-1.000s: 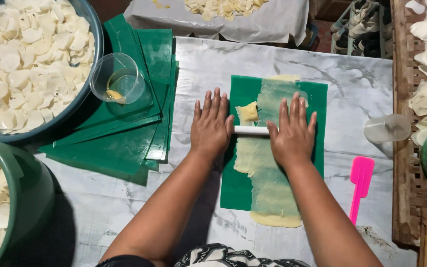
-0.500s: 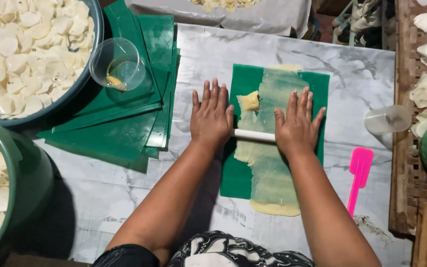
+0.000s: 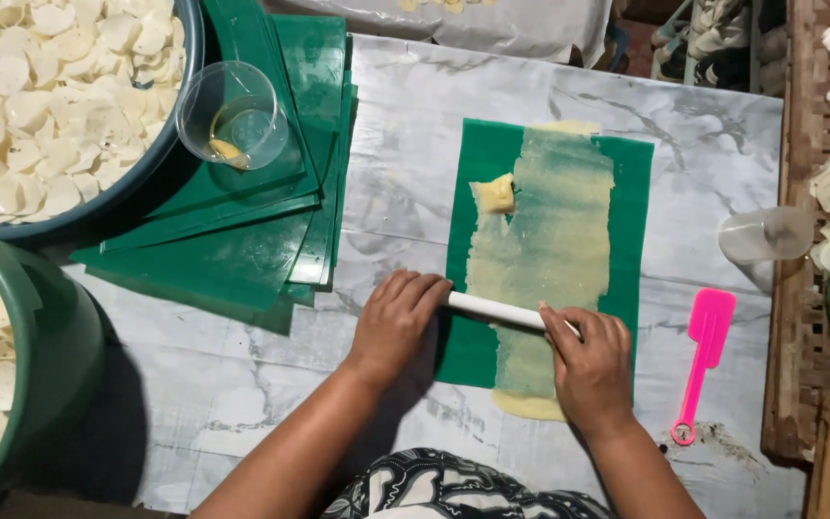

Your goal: Rolling out a piece of yellow dough on a green mat using a white rolling pin at a food preparation station.

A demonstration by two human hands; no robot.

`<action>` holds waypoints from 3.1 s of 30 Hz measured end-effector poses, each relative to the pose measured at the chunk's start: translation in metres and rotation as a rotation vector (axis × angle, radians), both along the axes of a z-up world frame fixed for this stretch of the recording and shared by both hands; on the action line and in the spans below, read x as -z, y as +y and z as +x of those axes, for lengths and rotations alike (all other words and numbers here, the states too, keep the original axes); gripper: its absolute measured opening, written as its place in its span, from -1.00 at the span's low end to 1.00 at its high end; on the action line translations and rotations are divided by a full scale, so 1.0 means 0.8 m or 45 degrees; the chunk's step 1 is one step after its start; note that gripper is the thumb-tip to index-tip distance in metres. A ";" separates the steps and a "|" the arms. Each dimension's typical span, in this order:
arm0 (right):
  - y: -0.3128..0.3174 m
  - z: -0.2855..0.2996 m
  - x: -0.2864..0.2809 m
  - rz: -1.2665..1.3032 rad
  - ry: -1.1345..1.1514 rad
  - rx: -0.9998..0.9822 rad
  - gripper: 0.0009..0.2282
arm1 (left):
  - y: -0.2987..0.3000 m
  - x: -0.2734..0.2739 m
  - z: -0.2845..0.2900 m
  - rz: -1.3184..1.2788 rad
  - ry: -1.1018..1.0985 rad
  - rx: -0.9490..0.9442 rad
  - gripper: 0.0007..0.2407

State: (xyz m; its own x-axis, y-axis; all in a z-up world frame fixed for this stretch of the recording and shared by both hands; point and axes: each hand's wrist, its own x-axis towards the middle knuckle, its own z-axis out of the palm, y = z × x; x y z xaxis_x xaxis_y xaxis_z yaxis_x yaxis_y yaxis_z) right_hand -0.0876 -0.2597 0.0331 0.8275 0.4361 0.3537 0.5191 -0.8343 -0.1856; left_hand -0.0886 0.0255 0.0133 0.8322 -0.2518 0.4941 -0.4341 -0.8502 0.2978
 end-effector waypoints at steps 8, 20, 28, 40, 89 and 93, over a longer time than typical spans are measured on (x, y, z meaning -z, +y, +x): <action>-0.011 0.172 0.018 0.069 -0.236 -0.041 -0.65 | 0.018 0.023 0.176 -0.005 -0.147 0.014 -0.78; 0.044 0.218 0.009 0.035 0.205 0.166 -0.61 | -0.007 0.009 0.211 -0.097 0.201 -0.264 -0.72; 0.043 0.168 0.027 -0.090 0.034 0.222 -0.43 | -0.020 0.005 0.169 0.168 0.341 -0.269 -0.50; 0.025 0.131 0.036 -0.058 0.165 0.201 -0.42 | -0.024 0.008 0.120 0.163 0.466 -0.277 -0.49; 0.033 0.132 0.049 -0.107 0.102 0.309 -0.43 | -0.042 0.008 0.107 0.164 0.522 -0.390 -0.49; 0.042 0.205 0.038 -0.092 0.214 0.377 -0.43 | -0.036 0.004 0.186 0.157 0.631 -0.469 -0.45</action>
State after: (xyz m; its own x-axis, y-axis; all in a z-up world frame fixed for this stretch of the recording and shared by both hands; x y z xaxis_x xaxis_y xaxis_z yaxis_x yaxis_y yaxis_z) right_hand 0.0765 -0.2258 0.0029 0.9659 0.1869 0.1789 0.2193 -0.9583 -0.1829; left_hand 0.0601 -0.0031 0.0105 0.9978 0.0648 0.0130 0.0586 -0.9585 0.2790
